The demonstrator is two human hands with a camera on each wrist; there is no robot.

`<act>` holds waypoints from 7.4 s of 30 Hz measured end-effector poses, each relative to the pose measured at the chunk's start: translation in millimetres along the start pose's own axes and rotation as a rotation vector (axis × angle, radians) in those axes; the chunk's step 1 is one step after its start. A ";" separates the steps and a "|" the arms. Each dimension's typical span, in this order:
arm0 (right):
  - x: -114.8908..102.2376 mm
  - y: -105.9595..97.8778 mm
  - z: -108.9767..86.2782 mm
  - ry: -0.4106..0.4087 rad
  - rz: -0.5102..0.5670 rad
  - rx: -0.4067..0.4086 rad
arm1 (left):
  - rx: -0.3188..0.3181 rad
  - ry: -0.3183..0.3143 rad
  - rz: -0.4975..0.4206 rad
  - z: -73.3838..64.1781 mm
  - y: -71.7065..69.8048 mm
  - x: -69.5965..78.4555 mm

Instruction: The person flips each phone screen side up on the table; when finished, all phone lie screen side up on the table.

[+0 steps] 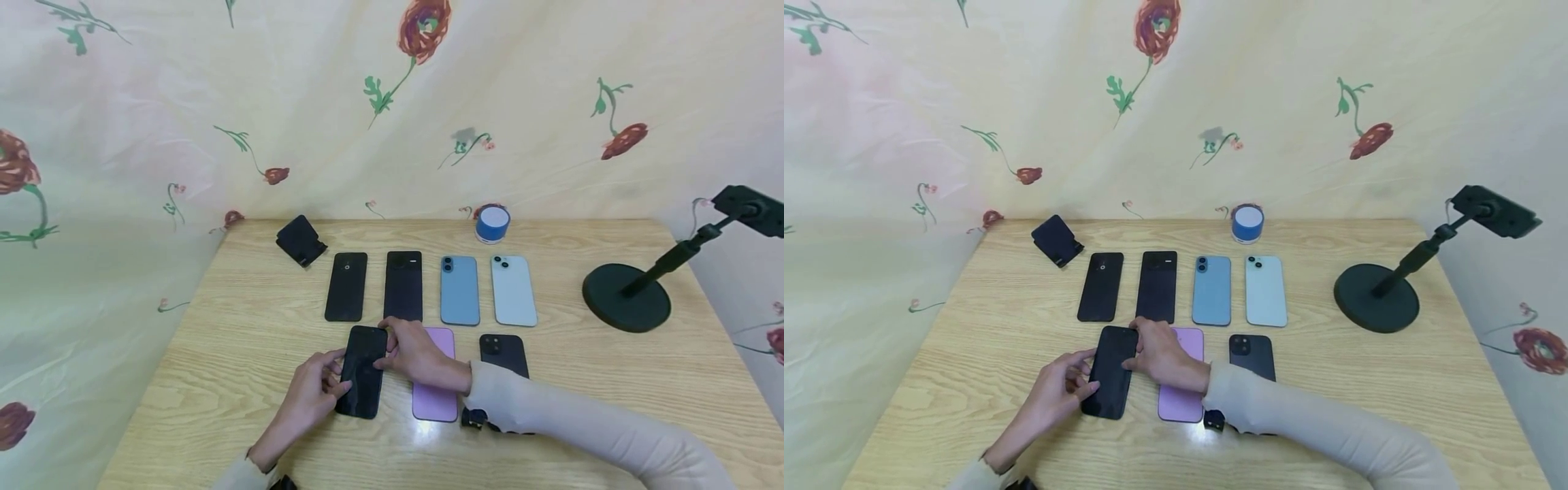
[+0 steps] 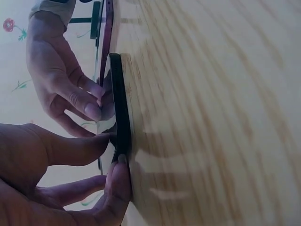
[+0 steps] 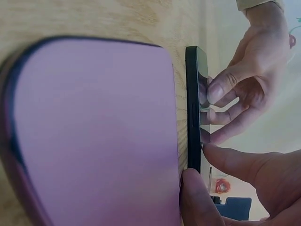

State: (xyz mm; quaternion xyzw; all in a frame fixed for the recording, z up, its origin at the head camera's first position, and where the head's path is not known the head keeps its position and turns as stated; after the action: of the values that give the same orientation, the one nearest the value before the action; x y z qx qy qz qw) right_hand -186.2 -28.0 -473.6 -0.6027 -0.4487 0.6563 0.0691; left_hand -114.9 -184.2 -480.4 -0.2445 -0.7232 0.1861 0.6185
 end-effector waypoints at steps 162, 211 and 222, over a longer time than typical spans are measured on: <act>78.8 -45.7 -70.8 0.200 0.393 -0.111 | -0.306 0.185 -0.294 -3.1 111.5 92.8; 83.8 -64.8 -72.0 0.204 0.001 0.090 | -0.214 0.139 -0.138 6.1 92.6 68.4; 84.2 -63.8 -72.8 0.216 -0.018 0.094 | -0.239 0.148 -0.009 7.0 97.6 67.9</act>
State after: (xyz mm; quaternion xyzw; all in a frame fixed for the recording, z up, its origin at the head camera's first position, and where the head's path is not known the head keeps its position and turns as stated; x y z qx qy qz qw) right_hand -175.1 99.4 -482.7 -0.6620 -0.4126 0.6071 0.1512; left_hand -117.6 -65.2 -482.8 -0.3263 -0.6935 0.0775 0.6377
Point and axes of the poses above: each hand's wrist, its own z-axis towards the middle knuckle, its own y-axis out of the palm, x = y × z, the point moved 10 cm from there along z, towards the middle knuckle, and after that the axes turned 4 degrees about -z, right-handed, at the moved point
